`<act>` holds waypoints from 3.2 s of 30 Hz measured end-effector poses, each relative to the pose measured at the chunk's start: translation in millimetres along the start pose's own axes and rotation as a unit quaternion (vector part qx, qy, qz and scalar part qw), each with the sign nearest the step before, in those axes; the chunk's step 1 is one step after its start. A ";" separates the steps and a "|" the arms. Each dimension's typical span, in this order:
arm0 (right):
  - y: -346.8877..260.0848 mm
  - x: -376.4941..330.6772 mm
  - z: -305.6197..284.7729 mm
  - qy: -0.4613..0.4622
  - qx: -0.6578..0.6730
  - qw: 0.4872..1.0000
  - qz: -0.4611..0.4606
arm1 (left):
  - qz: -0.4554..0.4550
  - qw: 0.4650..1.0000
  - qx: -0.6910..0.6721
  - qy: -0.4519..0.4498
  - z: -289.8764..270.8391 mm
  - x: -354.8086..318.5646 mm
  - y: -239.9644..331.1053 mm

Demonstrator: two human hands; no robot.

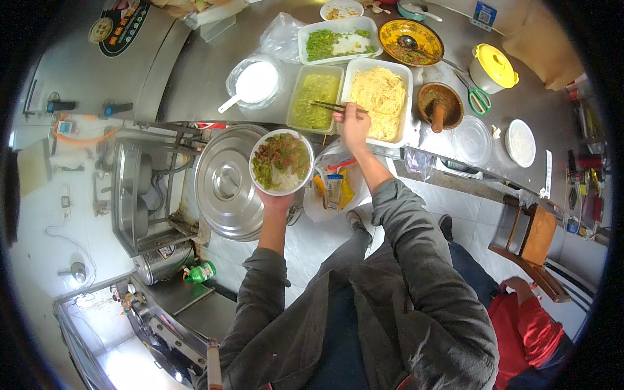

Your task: The person scoops rice from a large steamer into disposable bowls, then adds a meat sauce, chopped green onions, and shredded toppings using a ladle and chopsticks. The person repeats the process for a second bowl and places the finished bowls on the counter.

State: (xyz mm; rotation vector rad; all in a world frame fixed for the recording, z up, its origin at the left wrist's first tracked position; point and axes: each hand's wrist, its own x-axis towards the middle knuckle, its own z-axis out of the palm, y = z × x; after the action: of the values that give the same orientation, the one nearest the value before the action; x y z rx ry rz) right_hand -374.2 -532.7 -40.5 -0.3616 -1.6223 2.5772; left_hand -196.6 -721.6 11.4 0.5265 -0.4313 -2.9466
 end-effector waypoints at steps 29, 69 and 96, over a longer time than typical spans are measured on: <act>-165.5 -156.3 -24.2 -0.188 -0.091 0.977 -0.049 | 0.000 0.996 -0.021 -0.090 38.3 48.9 -15.0; -102.1 33.3 -144.0 0.076 -0.103 0.985 -0.112 | -0.035 0.999 -0.004 0.041 42.9 17.4 -91.8; -254.8 8.9 -148.3 -0.102 0.018 0.992 -0.075 | -0.033 0.993 -0.087 -0.076 103.9 94.0 -164.2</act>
State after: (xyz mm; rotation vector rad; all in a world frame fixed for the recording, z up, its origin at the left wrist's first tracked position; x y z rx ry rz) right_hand -363.3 -289.0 125.3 0.0263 -1.5905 2.5962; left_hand -331.7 -554.0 25.8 0.3011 -0.1714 -3.0608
